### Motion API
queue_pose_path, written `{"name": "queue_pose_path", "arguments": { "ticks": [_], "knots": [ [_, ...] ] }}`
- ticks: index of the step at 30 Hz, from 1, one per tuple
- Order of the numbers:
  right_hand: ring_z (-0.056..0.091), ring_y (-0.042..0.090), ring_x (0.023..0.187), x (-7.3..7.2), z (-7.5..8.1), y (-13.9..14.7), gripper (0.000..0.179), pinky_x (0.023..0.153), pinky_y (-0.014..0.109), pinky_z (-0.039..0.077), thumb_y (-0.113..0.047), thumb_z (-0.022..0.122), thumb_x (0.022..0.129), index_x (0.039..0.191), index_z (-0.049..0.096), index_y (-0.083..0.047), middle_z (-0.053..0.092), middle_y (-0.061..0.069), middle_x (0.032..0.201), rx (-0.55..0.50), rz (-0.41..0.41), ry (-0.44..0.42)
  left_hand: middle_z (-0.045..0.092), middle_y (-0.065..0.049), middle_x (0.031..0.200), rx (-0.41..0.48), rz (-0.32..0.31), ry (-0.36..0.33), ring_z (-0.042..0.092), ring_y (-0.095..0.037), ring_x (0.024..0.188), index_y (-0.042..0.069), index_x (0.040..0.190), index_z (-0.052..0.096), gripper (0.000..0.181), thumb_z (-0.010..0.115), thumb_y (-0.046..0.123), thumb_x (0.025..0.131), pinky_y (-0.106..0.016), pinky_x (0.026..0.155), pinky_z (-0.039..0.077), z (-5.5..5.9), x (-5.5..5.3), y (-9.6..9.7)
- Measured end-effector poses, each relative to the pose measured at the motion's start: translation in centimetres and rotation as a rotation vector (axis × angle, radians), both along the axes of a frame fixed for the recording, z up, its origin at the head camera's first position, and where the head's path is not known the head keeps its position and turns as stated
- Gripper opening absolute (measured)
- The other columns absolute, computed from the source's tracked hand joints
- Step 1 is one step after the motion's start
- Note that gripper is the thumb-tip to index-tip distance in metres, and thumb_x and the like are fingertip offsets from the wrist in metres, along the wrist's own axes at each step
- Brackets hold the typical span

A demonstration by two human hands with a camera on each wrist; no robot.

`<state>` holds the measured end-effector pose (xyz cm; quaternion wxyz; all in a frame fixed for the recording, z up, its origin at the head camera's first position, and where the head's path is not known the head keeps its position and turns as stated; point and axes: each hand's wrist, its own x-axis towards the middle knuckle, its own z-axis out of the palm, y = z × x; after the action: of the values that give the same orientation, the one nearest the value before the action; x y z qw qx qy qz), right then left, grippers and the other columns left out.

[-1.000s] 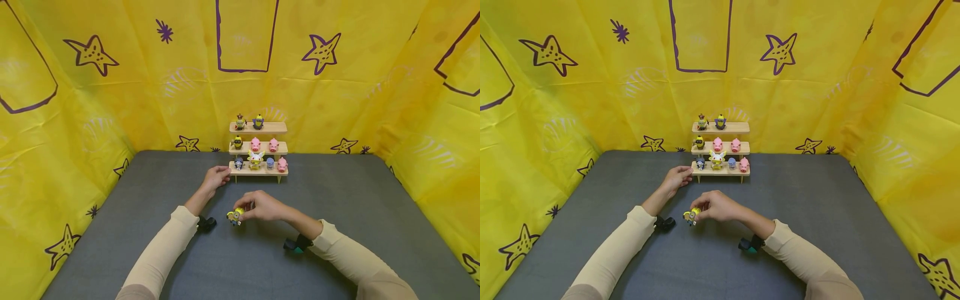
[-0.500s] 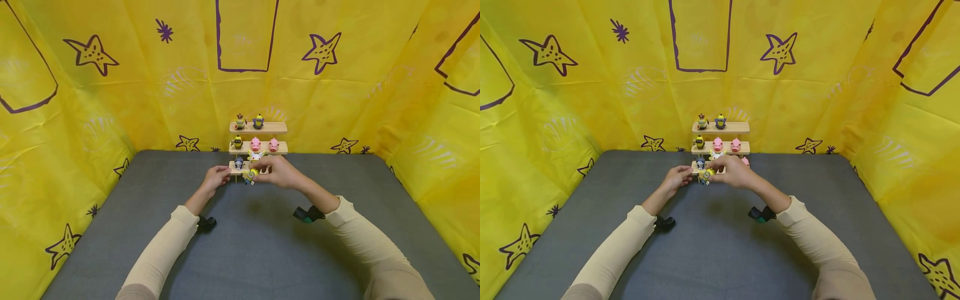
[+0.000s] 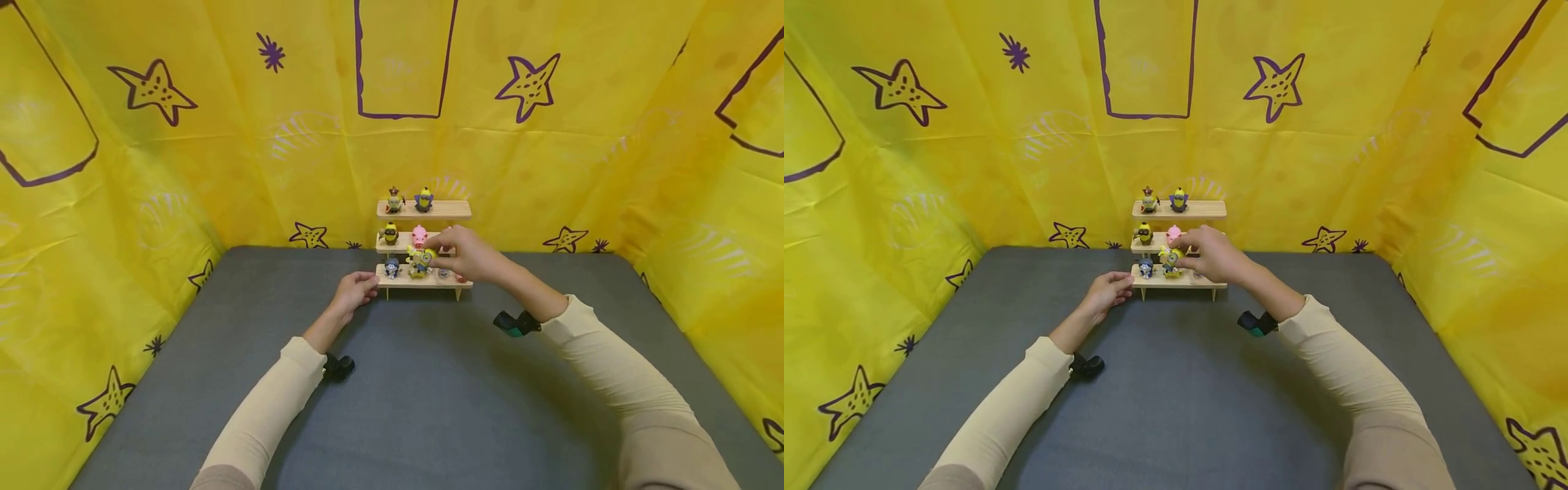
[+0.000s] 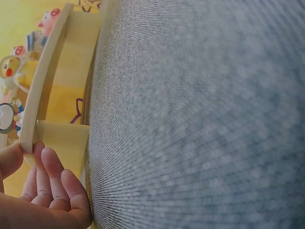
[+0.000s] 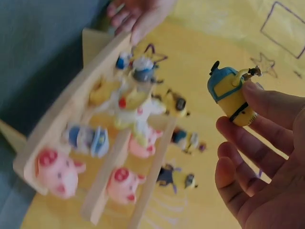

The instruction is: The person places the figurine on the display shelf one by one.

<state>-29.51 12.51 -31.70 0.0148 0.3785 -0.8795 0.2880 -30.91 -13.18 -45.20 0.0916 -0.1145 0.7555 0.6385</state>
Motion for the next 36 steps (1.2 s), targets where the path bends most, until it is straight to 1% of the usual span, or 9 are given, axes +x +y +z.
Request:
{"name": "queue_pose_path", "arguments": {
  "ticks": [3,6,10,13,18,26,30,36],
  "knots": [
    [0.058,0.031,0.095,-0.8,0.5,0.6,0.032,0.082,0.045,0.048,-0.009,0.072,0.087,0.118,0.068,0.0,0.071,0.015,0.107,0.015,-0.002,0.023,0.065,-0.008,0.107,0.001,-0.001,0.002,0.061,-0.011,0.081,0.004,0.128,0.059,0.036,0.06,0.024,0.098,-0.031,0.083,0.05,0.2,-0.1,0.0],
    [0.061,0.033,0.099,-1.6,1.0,1.1,0.033,0.086,0.049,0.048,-0.008,0.071,0.088,0.118,0.067,0.003,0.07,0.018,0.111,0.038,-0.006,0.06,0.065,-0.006,0.102,0.004,-0.002,0.009,0.061,-0.01,0.08,0.003,0.127,0.059,0.035,0.06,0.023,0.098,-0.029,0.08,0.05,0.3,-0.1,0.0],
    [0.06,0.033,0.097,-2.5,1.5,1.6,0.03,0.085,0.046,0.045,-0.008,0.071,0.088,0.116,0.068,0.003,0.071,0.017,0.107,0.072,-0.029,0.106,0.065,-0.001,0.091,0.015,-0.002,0.022,0.06,-0.007,0.074,0.001,0.126,0.06,0.034,0.06,0.021,0.098,-0.026,0.074,0.049,0.3,-0.2,0.0],
    [0.059,0.033,0.097,-3.1,1.9,2.0,0.029,0.085,0.046,0.043,-0.007,0.071,0.087,0.114,0.068,0.003,0.071,0.018,0.104,0.08,-0.061,0.133,0.065,0.0,0.087,0.017,-0.006,0.037,0.06,-0.006,0.073,0.0,0.125,0.059,0.034,0.059,0.02,0.098,-0.025,0.072,0.049,0.2,-0.2,-0.1],
    [0.058,0.035,0.097,-4.1,2.3,2.6,0.027,0.086,0.047,0.043,-0.007,0.071,0.088,0.113,0.068,0.003,0.071,0.019,0.104,0.102,-0.107,0.163,0.065,-0.001,0.089,0.009,-0.002,0.043,0.06,-0.007,0.073,0.0,0.125,0.06,0.034,0.06,0.02,0.098,-0.024,0.071,0.049,0.2,-0.3,0.0],
    [0.056,0.034,0.097,-5.7,2.7,3.4,0.032,0.085,0.046,0.043,-0.009,0.071,0.088,0.118,0.067,0.002,0.071,0.019,0.109,0.169,-0.154,0.161,0.065,-0.002,0.091,0.01,0.002,0.02,0.061,-0.008,0.075,0.002,0.125,0.06,0.034,0.06,0.02,0.097,-0.025,0.073,0.049,0.1,-0.3,0.0],
    [0.055,0.034,0.096,-6.6,3.1,3.5,0.032,0.084,0.046,0.043,-0.009,0.07,0.089,0.118,0.067,0.002,0.07,0.02,0.112,0.211,-0.172,0.186,0.066,-0.003,0.093,0.002,0.003,0.022,0.06,-0.006,0.073,0.002,0.126,0.06,0.034,0.06,0.021,0.097,-0.026,0.074,0.05,0.2,-0.2,0.0],
    [0.057,0.037,0.099,-7.9,3.3,3.6,0.03,0.088,0.048,0.044,-0.01,0.069,0.09,0.118,0.067,0.001,0.07,0.02,0.113,0.27,-0.201,0.229,0.066,-0.004,0.095,-0.001,0.009,0.007,0.06,-0.008,0.075,0.003,0.124,0.061,0.033,0.061,0.022,0.097,-0.026,0.074,0.049,0.0,-0.1,0.0]
  ]
}}
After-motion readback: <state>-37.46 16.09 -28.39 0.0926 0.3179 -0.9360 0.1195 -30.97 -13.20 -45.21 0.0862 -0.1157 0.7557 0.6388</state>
